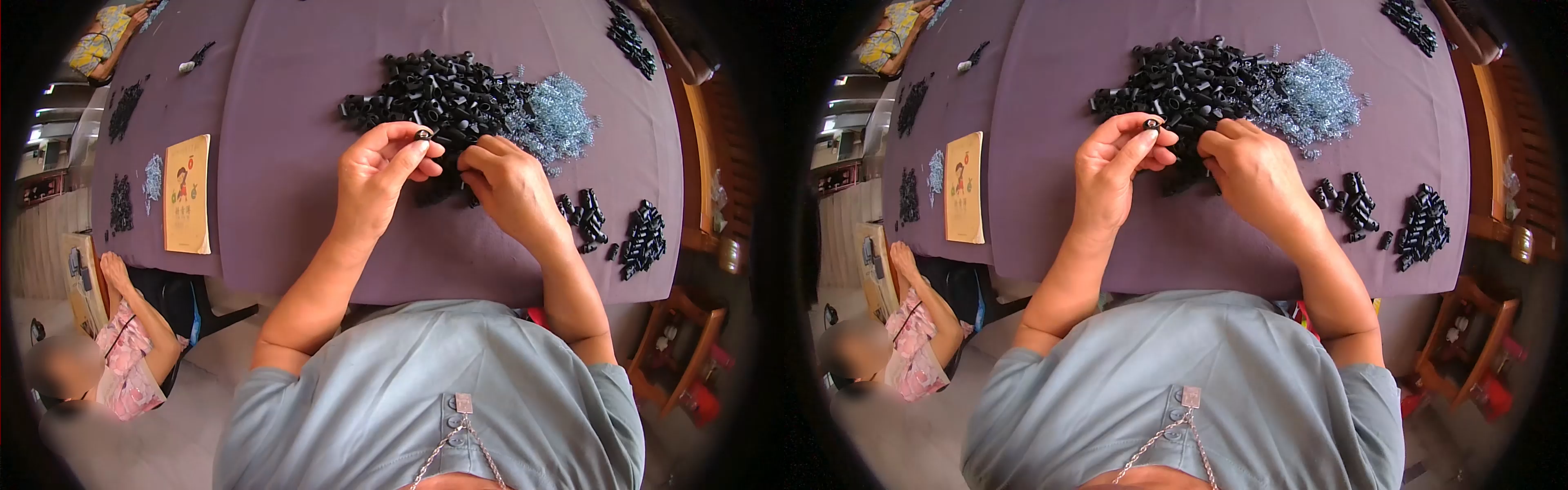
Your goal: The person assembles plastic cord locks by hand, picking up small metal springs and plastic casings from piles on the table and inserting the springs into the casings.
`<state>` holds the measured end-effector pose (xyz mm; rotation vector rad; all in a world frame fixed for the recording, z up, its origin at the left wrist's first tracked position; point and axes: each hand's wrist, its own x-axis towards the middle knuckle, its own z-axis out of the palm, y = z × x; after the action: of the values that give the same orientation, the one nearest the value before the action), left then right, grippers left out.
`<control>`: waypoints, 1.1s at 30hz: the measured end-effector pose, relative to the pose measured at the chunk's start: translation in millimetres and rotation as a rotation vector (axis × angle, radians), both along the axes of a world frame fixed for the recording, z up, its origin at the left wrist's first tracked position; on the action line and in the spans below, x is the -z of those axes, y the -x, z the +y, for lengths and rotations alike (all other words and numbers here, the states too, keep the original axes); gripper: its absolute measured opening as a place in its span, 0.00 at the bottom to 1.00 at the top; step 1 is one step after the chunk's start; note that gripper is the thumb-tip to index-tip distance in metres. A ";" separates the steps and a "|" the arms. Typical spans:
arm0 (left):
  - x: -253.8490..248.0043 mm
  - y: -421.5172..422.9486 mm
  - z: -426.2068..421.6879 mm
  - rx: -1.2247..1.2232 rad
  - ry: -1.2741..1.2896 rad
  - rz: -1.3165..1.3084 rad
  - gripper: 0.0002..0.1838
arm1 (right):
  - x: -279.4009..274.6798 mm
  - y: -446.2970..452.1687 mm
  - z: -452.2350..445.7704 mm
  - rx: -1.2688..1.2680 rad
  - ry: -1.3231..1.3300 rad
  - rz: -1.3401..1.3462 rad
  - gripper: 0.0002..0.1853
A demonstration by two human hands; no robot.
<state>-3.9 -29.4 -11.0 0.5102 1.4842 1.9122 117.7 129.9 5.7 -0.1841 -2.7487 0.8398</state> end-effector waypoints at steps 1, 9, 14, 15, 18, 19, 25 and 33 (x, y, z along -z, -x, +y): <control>0.3 0.2 0.5 -0.002 0.002 -0.002 0.09 | 1.6 -2.0 2.1 0.013 -0.004 0.002 0.06; 2.8 0.1 2.6 -0.014 0.009 0.007 0.09 | -2.2 -5.3 0.9 -0.075 0.028 0.067 0.09; 2.8 0.0 2.1 -0.010 -0.014 -0.023 0.09 | 8.5 -2.2 -10.0 -0.149 -0.017 0.051 0.13; 2.3 -0.1 2.5 -0.002 -0.014 -0.028 0.09 | 6.7 -2.9 -7.5 -0.127 -0.035 0.031 0.13; -0.5 0.7 0.4 0.003 -0.007 -0.035 0.09 | 1.6 -5.6 3.3 -0.074 -0.073 -0.036 0.14; -1.0 0.7 0.5 0.005 -0.003 -0.035 0.08 | -0.1 -5.8 4.4 -0.067 -0.042 -0.034 0.15; 0.1 2.4 0.1 -0.007 0.008 -0.012 0.08 | -2.2 -3.3 6.5 0.009 0.093 0.121 0.09; -0.5 1.5 -0.5 -0.016 -0.005 0.011 0.08 | -1.3 -3.3 9.9 -0.001 0.043 0.090 0.09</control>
<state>-5.4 -29.9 -10.4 0.5135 1.4949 1.9284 121.0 139.8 7.0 -0.1500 -2.6489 0.8858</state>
